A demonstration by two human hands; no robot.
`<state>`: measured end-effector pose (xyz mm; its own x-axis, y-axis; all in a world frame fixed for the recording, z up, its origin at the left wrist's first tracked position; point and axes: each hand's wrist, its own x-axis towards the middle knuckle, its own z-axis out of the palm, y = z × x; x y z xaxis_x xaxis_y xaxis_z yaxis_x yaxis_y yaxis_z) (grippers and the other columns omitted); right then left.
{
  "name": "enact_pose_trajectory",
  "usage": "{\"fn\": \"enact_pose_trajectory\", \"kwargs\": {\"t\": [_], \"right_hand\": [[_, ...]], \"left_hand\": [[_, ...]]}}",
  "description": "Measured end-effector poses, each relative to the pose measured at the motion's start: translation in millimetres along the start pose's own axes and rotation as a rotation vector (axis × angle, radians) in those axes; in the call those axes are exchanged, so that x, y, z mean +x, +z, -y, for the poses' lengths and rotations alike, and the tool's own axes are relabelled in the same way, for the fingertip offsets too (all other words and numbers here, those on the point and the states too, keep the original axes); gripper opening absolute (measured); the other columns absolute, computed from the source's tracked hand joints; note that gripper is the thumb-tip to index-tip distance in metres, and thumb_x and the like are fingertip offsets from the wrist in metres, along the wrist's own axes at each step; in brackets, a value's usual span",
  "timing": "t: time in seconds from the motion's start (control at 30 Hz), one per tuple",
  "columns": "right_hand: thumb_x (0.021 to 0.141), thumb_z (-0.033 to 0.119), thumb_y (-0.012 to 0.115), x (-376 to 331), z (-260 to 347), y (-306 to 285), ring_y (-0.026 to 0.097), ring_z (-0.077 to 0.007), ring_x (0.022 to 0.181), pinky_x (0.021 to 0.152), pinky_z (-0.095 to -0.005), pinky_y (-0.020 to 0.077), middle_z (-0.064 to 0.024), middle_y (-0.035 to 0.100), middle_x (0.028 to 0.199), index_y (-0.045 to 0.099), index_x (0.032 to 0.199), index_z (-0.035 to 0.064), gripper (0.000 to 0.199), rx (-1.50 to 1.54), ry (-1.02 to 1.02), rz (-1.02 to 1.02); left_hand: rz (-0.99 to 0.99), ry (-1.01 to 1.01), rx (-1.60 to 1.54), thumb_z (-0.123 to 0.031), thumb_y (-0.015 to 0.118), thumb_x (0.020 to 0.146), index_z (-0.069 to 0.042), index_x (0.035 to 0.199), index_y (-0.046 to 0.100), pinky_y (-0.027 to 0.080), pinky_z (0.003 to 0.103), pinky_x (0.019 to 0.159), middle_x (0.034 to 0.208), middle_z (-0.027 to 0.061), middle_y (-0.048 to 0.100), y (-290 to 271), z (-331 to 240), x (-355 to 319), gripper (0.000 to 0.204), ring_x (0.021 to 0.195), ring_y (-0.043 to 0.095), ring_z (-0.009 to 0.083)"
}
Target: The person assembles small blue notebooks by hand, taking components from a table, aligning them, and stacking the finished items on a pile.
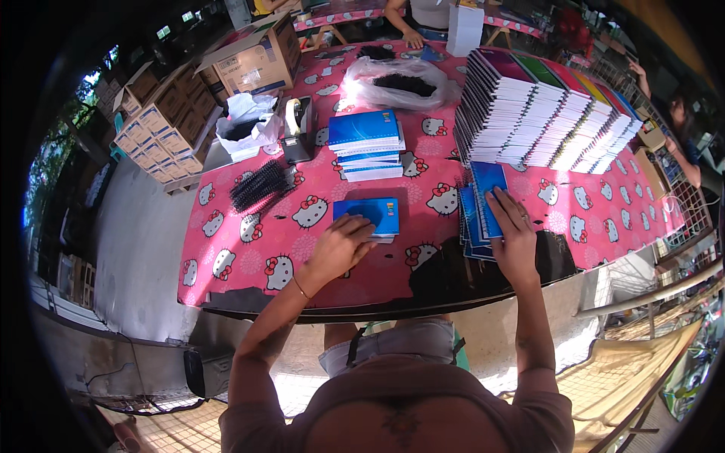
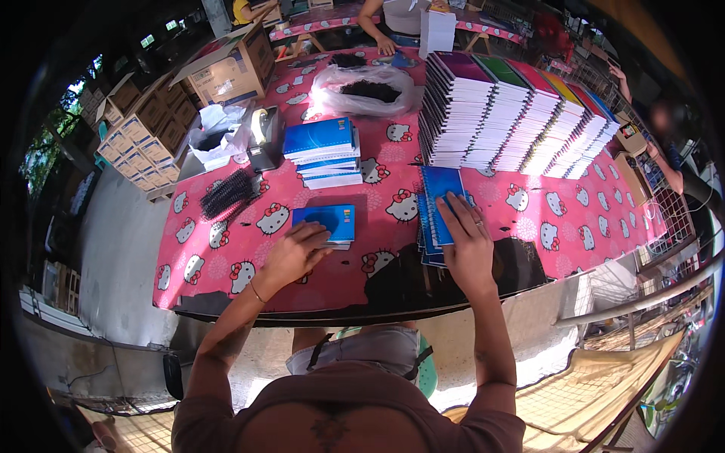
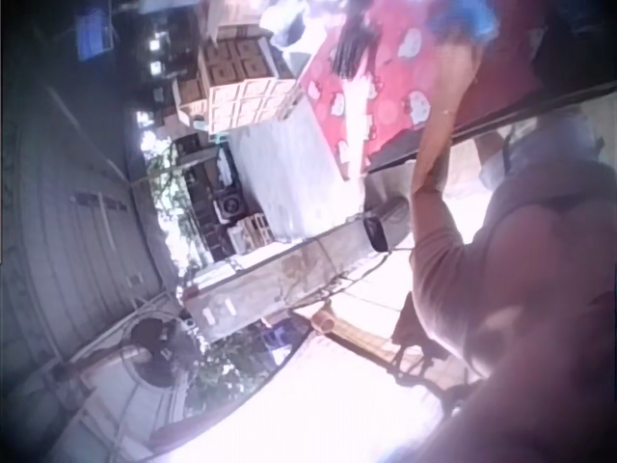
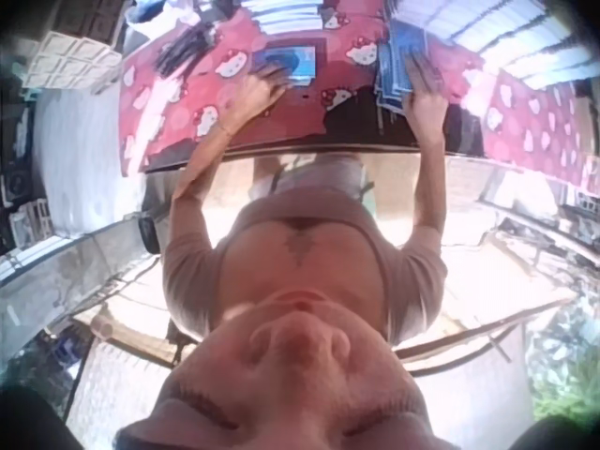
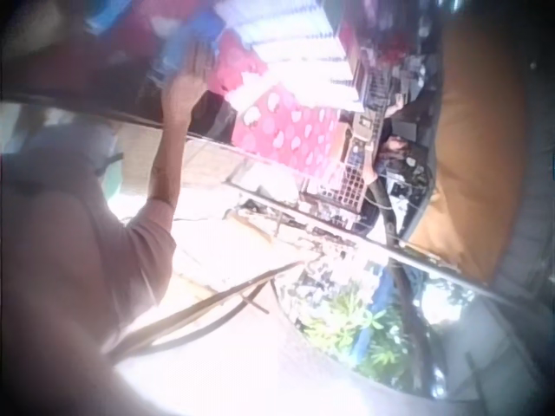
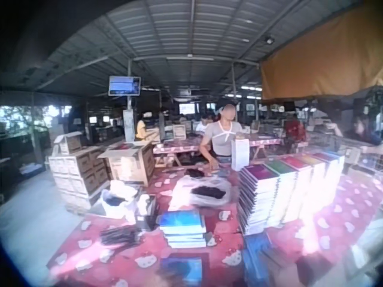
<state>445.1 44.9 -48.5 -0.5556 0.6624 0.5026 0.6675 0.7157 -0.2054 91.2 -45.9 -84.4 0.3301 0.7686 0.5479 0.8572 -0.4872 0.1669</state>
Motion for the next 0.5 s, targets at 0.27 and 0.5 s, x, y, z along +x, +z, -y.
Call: {"fn": "enact_pose_trajectory", "kwargs": {"t": [0.27,0.5], "right_hand": [[0.076,0.032,0.082,13.8,65.2,13.9,0.037,-0.0332,0.142,0.114,-0.0476,0.0321,-0.0178,0.037,0.154,0.042,0.145,0.0050,0.084,0.325,-0.014,0.039],[0.081,0.005,0.077,-20.5,98.1,109.1,0.067,-0.0156,0.091,0.078,-0.0294,0.0523,-0.0094,0.071,0.100,0.056,0.122,0.0054,0.046,0.952,0.277,0.102]], "left_hand": [[-0.077,-0.016,0.068,-0.002,0.067,0.079,-0.005,0.120,0.065,0.055,0.040,0.085,0.118,0.0104,0.067,-23.2,-27.4,-7.1,0.041,0.100,0.066,0.0279],[-0.171,-0.071,-0.004,-0.017,0.068,0.090,-0.001,0.102,0.069,0.051,0.043,0.075,0.094,0.0104,0.068,-27.4,-30.0,0.3,0.021,0.088,0.065,0.0301]]}}
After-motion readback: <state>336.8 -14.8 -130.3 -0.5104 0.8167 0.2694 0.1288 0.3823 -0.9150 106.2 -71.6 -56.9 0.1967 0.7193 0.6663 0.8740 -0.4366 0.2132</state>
